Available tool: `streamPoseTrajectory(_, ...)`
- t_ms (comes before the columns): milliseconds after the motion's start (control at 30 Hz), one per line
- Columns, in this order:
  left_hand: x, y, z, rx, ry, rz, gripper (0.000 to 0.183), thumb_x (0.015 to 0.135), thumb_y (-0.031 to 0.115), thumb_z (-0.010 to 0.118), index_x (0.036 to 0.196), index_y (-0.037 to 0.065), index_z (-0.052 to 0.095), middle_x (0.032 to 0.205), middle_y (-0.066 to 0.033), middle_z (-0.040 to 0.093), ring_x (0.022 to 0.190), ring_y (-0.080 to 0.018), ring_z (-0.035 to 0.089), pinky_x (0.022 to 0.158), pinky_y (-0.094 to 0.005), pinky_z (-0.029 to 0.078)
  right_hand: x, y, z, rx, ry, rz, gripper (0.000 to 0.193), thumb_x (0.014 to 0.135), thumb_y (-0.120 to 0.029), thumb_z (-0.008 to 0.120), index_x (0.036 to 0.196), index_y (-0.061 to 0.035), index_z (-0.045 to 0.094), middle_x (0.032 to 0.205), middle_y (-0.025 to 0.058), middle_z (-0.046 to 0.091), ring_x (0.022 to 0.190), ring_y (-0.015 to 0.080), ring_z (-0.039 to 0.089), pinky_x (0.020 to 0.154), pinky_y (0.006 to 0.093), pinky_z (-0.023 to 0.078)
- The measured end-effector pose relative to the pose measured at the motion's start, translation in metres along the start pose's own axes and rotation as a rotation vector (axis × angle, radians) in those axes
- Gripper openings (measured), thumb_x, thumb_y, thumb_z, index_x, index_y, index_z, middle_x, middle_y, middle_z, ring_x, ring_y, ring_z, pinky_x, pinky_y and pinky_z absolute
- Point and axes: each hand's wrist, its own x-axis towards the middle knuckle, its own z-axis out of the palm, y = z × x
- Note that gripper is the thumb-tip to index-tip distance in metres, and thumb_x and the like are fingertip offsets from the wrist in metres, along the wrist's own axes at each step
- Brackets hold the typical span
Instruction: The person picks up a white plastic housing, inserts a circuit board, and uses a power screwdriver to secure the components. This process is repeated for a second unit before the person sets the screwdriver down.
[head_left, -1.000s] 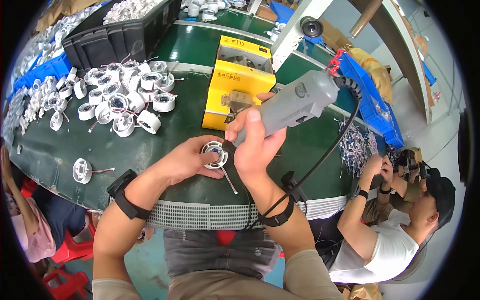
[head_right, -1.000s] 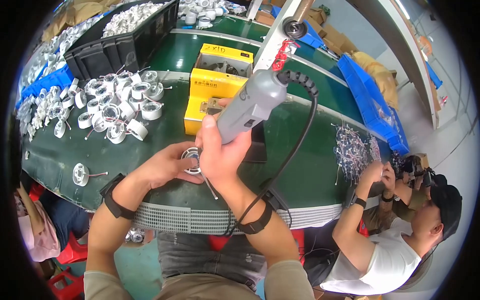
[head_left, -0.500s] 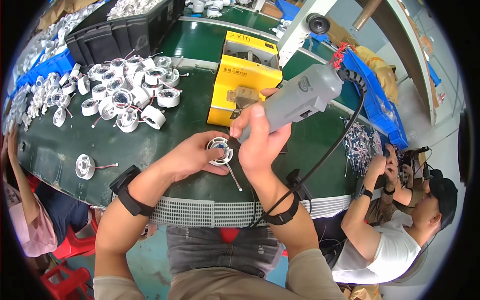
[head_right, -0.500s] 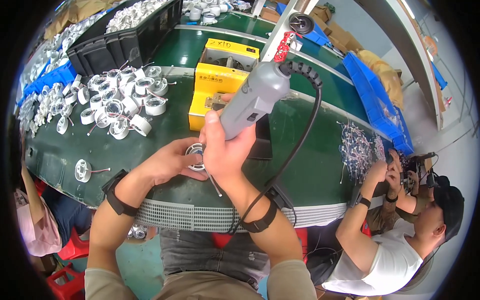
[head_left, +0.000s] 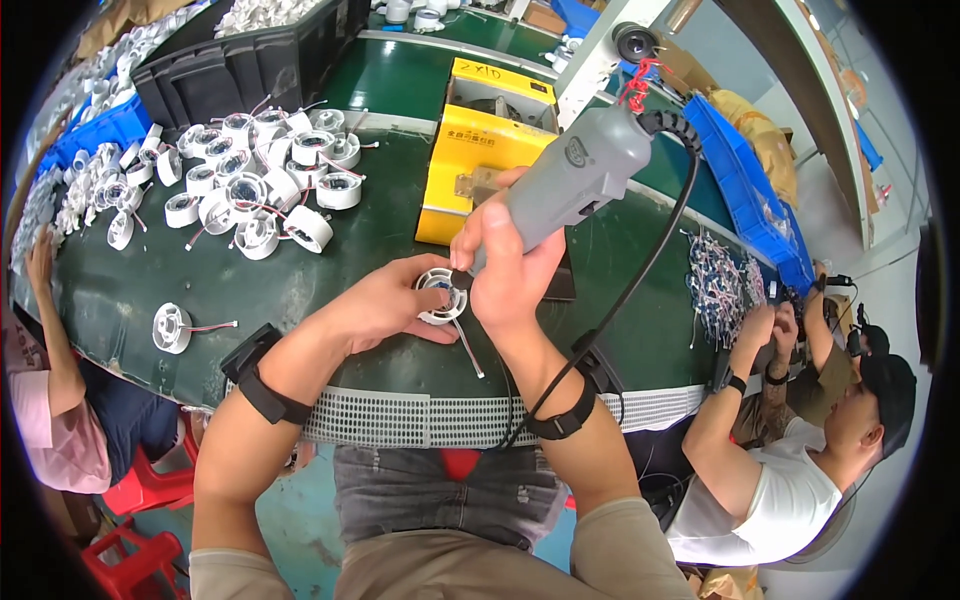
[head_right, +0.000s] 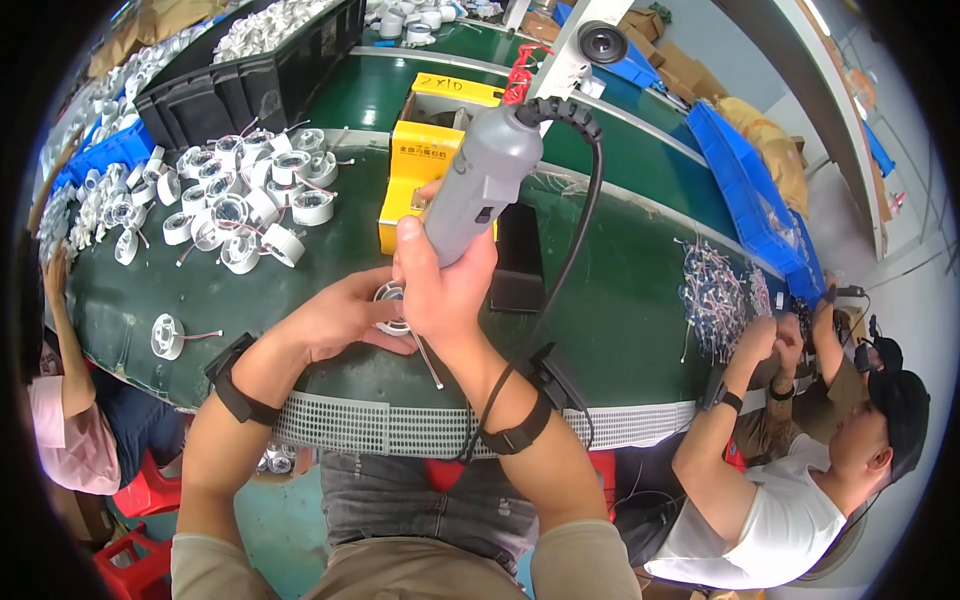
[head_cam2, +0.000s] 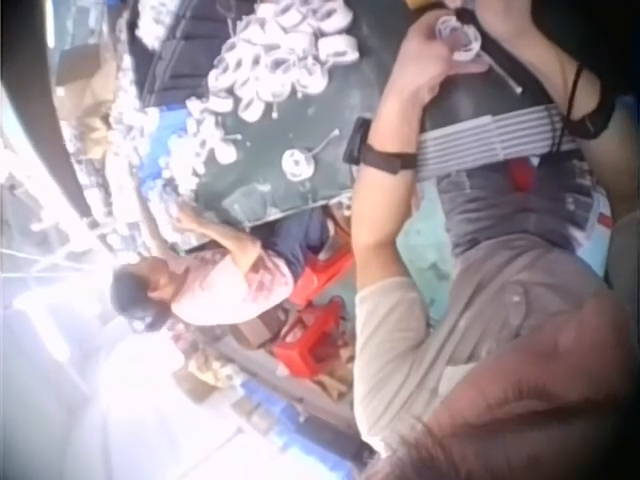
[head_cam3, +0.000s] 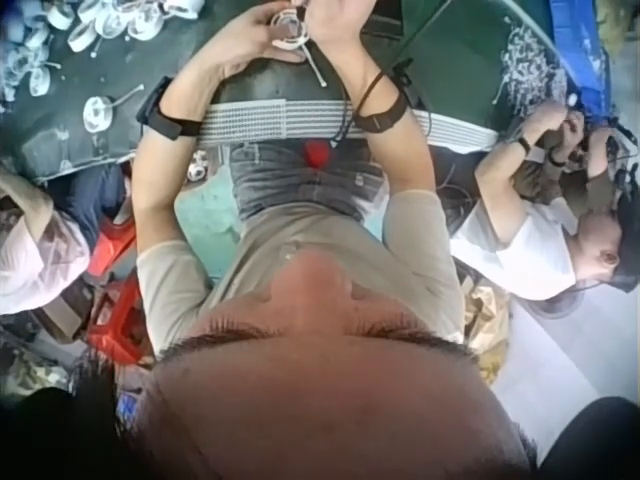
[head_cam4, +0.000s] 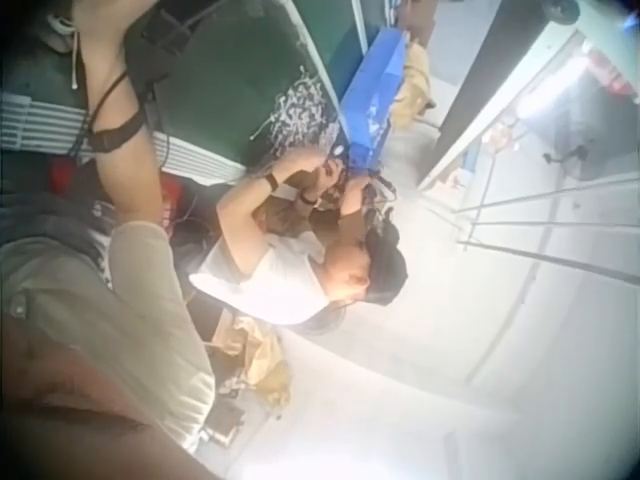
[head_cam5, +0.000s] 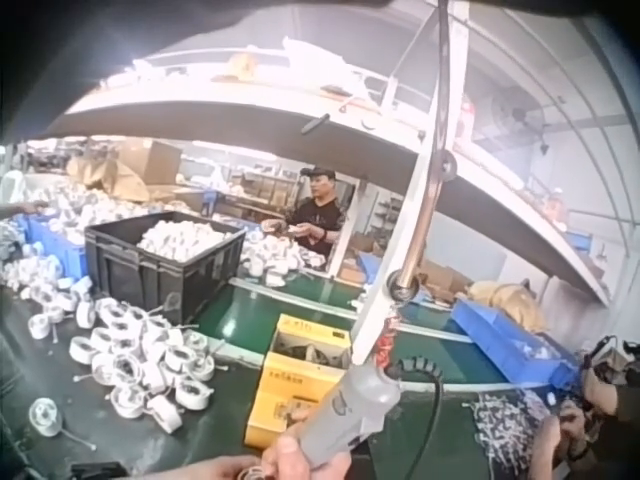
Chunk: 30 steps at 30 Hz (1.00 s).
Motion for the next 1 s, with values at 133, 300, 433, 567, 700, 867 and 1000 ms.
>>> streamPoseTrajectory(133,-0.004,0.004,0.000,0.118,0.029,-0.007,0.035,0.095,0.005,0.052,0.129,-0.004,0.046,0.110,-0.0132,0.059,0.089,-0.0232,0.067,0.080,-0.0357,0.061,-0.004,-0.001,-0.001,0.118,0.067,0.034,0.032,0.095,-0.015,0.051,0.120,0.0000,0.039,0.066,0.0073,0.049,0.051,0.0148,0.050,0.050,0.0300,0.046)
streamPoseTrajectory(300,-0.026,0.034,-0.009,1.110,0.545,0.375,0.045,0.084,0.006,0.064,0.127,0.004,0.052,0.116,-0.0202,0.061,0.089,-0.0377,0.066,0.081,-0.0434,0.055,-0.003,-0.011,-0.023,0.079,0.138,-0.066,0.035,0.093,-0.014,0.054,0.122,-0.0002,0.040,0.068,0.0067,0.051,0.054,0.0141,0.051,0.052,0.0292,0.046)
streamPoseTrajectory(433,-0.029,0.036,-0.037,1.372,1.230,0.839,0.057,0.078,0.011,0.068,0.133,0.010,0.052,0.147,-0.0236,0.036,0.132,-0.0482,0.035,0.106,-0.0518,0.036,-0.005,0.001,-0.020,0.045,0.143,0.054,0.033,0.093,-0.009,0.057,0.122,-0.0012,0.044,0.073,0.0048,0.054,0.057,0.0116,0.053,0.054,0.0268,0.046)
streamPoseTrajectory(567,-0.026,0.030,-0.041,1.731,1.326,0.617,0.051,0.077,0.010,0.071,0.126,0.010,0.058,0.148,-0.0213,0.033,0.136,-0.0482,0.027,0.110,-0.0570,0.025,-0.003,0.007,-0.020,0.002,-0.007,0.020,0.034,0.095,-0.014,0.058,0.123,-0.0002,0.046,0.084,0.0044,0.057,0.067,0.0100,0.056,0.062,0.0252,0.047)
streamPoseTrajectory(700,-0.021,0.029,-0.009,1.437,0.979,1.021,0.025,0.079,0.009,0.072,0.103,0.002,0.067,0.119,-0.0169,0.061,0.115,-0.0342,0.056,0.099,-0.0450,0.043,0.002,0.004,-0.024,0.081,-0.095,0.051,0.043,0.096,-0.027,0.060,0.127,0.0007,0.046,0.081,0.0043,0.057,0.070,0.0108,0.055,0.068,0.0264,0.046)
streamPoseTrajectory(867,-0.016,0.009,0.015,0.993,0.135,0.611,0.027,0.080,0.016,0.077,0.097,-0.002,0.067,0.085,-0.0098,0.069,0.079,-0.0192,0.067,0.074,-0.0303,0.052,0.001,0.001,-0.023,0.314,-0.139,0.113,0.056,0.099,-0.047,0.048,0.129,-0.0003,0.044,0.077,0.0061,0.056,0.069,0.0130,0.055,0.069,0.0271,0.046)
streamPoseTrajectory(1000,-0.003,-0.014,0.014,0.539,0.086,0.431,0.024,0.083,0.014,0.076,0.094,-0.004,0.065,0.081,-0.0104,0.068,0.074,-0.0146,0.066,0.072,-0.0303,0.054,0.000,-0.002,-0.021,0.487,-0.216,0.186,0.055,0.097,-0.046,0.052,0.126,-0.0004,0.043,0.073,0.0075,0.055,0.062,0.0138,0.055,0.061,0.0271,0.047)
